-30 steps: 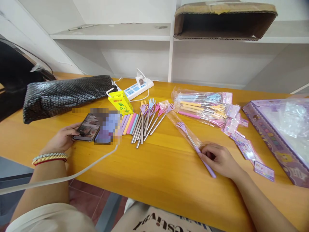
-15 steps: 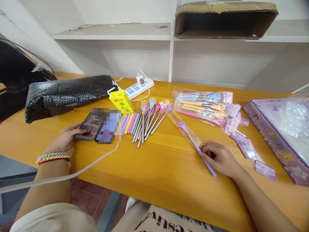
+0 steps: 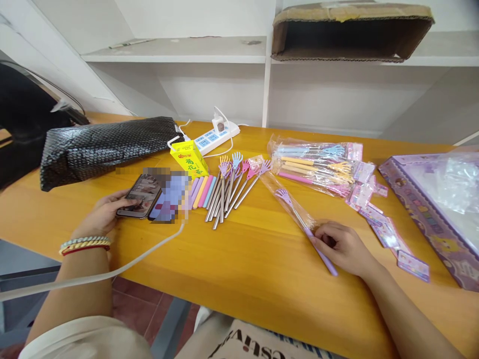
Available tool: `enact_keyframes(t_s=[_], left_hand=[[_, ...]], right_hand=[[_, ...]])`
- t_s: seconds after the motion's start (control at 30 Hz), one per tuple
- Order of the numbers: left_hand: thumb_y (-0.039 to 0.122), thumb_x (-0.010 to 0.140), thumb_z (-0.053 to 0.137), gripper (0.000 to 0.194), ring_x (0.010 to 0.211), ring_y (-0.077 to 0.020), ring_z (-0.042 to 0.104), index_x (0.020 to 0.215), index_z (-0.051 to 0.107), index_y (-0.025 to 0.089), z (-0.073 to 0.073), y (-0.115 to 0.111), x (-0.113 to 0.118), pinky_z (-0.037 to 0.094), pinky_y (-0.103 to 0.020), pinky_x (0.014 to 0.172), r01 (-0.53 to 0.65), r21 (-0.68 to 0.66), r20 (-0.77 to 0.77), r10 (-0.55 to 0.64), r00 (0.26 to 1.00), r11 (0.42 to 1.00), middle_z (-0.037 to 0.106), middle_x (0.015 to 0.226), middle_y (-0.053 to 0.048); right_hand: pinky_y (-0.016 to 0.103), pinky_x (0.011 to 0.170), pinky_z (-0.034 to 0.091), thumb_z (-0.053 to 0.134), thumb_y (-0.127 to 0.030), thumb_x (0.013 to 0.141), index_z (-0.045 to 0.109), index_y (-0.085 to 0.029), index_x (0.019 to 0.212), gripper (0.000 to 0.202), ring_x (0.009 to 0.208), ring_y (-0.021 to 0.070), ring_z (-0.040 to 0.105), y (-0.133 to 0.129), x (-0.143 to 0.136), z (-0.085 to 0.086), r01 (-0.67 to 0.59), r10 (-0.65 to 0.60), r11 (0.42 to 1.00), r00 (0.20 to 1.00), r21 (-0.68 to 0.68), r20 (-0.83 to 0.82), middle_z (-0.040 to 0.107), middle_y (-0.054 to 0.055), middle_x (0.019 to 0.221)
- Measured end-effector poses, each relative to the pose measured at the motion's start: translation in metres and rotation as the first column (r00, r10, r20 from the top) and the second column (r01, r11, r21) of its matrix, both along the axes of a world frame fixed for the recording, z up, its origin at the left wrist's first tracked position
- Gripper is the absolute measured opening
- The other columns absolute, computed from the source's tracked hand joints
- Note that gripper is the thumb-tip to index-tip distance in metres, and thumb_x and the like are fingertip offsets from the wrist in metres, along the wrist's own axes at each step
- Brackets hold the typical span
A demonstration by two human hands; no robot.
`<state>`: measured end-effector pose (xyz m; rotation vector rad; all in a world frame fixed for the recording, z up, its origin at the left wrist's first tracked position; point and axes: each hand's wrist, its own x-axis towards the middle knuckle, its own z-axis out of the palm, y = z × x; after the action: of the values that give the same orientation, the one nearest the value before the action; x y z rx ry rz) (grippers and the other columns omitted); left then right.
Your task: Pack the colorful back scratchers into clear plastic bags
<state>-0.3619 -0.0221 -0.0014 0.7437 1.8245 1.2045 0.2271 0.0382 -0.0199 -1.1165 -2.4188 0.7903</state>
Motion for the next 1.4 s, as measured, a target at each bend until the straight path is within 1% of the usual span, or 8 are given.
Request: enact_keyframes(t_s=[0.17, 0.4, 0.57, 0.7, 0.83, 1.07, 1.23, 1.4], left_hand=[[0.016, 0.049, 0.081, 0.063, 0.07, -0.015, 0.066, 0.11, 0.062, 0.012, -0.002, 0.0001, -0.0016, 0.056, -0.021, 0.065, 0.003, 0.001, -0.054, -0.003, 0.999, 1.0, 0.069, 0.095, -0.008], [0.017, 0.05, 0.082, 0.056, 0.07, -0.0137, 0.065, 0.103, 0.064, 0.013, -0.0028, 0.0004, 0.0005, 0.055, -0.02, 0.066, 0.009, -0.02, -0.091, -0.011, 0.996, 1.0, 0.069, 0.097, -0.008], [0.017, 0.049, 0.082, 0.061, 0.072, -0.0128, 0.064, 0.107, 0.063, 0.013, -0.0023, 0.0008, 0.0023, 0.055, -0.02, 0.067, 0.03, -0.036, -0.13, -0.035, 0.991, 0.999, 0.068, 0.1, -0.008], [0.021, 0.05, 0.082, 0.063, 0.076, -0.0125, 0.064, 0.109, 0.062, 0.012, -0.0025, 0.0017, 0.0011, 0.055, -0.021, 0.069, 0.025, -0.066, -0.191, -0.037, 0.981, 0.998, 0.065, 0.108, -0.009], [0.026, 0.05, 0.082, 0.065, 0.076, -0.0127, 0.064, 0.11, 0.061, 0.012, -0.0037, 0.0016, -0.0002, 0.055, -0.022, 0.069, 0.013, -0.08, -0.238, -0.032, 0.971, 0.997, 0.063, 0.113, -0.011], [0.025, 0.049, 0.082, 0.067, 0.074, -0.0131, 0.064, 0.111, 0.06, 0.012, -0.0036, 0.0018, 0.0012, 0.055, -0.023, 0.069, 0.02, -0.075, -0.196, -0.034, 0.98, 0.997, 0.064, 0.11, -0.011], [0.026, 0.05, 0.081, 0.064, 0.076, -0.0137, 0.064, 0.109, 0.061, 0.012, -0.0018, 0.0013, 0.0027, 0.055, -0.023, 0.071, 0.02, -0.069, -0.228, -0.035, 0.973, 0.997, 0.064, 0.11, -0.011], [0.026, 0.049, 0.082, 0.063, 0.075, -0.0135, 0.064, 0.107, 0.062, 0.012, -0.0015, 0.0013, 0.0032, 0.055, -0.023, 0.073, 0.02, -0.067, -0.225, -0.034, 0.974, 0.998, 0.066, 0.105, -0.009]], right_hand=[[0.027, 0.056, 0.038, 0.05, -0.031, 0.086, 0.058, -0.019, 0.074, 0.019, 0.057, 0.012, 0.047, -0.0002, -0.0003, 0.0007, 0.002, -0.002, 1.0, 1.0, 0.0, -0.011, 0.056, 0.002, 0.066], [0.027, 0.057, 0.038, 0.05, -0.031, 0.086, 0.058, -0.019, 0.074, 0.019, 0.057, 0.0121, 0.047, 0.0001, -0.0007, 0.0014, 0.0, 0.0, 1.0, 1.0, -0.006, 0.001, 0.056, 0.003, 0.067], [0.026, 0.058, 0.038, 0.05, -0.03, 0.086, 0.058, -0.019, 0.074, 0.018, 0.059, 0.0118, 0.047, -0.0002, -0.0003, 0.0018, 0.006, -0.006, 1.0, 1.0, -0.014, 0.002, 0.057, 0.003, 0.069], [0.026, 0.058, 0.037, 0.05, -0.031, 0.086, 0.058, -0.019, 0.074, 0.019, 0.059, 0.012, 0.047, 0.0001, -0.001, 0.0011, 0.008, -0.008, 1.0, 1.0, -0.018, 0.004, 0.056, 0.003, 0.069], [0.027, 0.058, 0.037, 0.05, -0.031, 0.086, 0.058, -0.019, 0.074, 0.018, 0.059, 0.0123, 0.047, 0.0004, -0.0015, 0.0, 0.007, -0.007, 1.0, 1.0, -0.017, 0.007, 0.056, 0.002, 0.068], [0.027, 0.058, 0.036, 0.05, -0.031, 0.086, 0.058, -0.019, 0.074, 0.019, 0.06, 0.0123, 0.047, 0.0, 0.0002, -0.0002, 0.012, -0.012, 1.0, 1.0, -0.015, 0.006, 0.056, 0.003, 0.069], [0.027, 0.058, 0.036, 0.05, -0.031, 0.086, 0.057, -0.019, 0.072, 0.02, 0.06, 0.0119, 0.047, -0.0005, -0.0001, -0.0005, 0.016, -0.016, 1.0, 1.0, -0.025, -0.002, 0.056, 0.002, 0.068], [0.027, 0.058, 0.036, 0.051, -0.03, 0.086, 0.057, -0.019, 0.073, 0.018, 0.059, 0.0117, 0.046, -0.0001, -0.0008, -0.0012, 0.011, -0.011, 1.0, 1.0, -0.026, -0.006, 0.057, 0.003, 0.07]])
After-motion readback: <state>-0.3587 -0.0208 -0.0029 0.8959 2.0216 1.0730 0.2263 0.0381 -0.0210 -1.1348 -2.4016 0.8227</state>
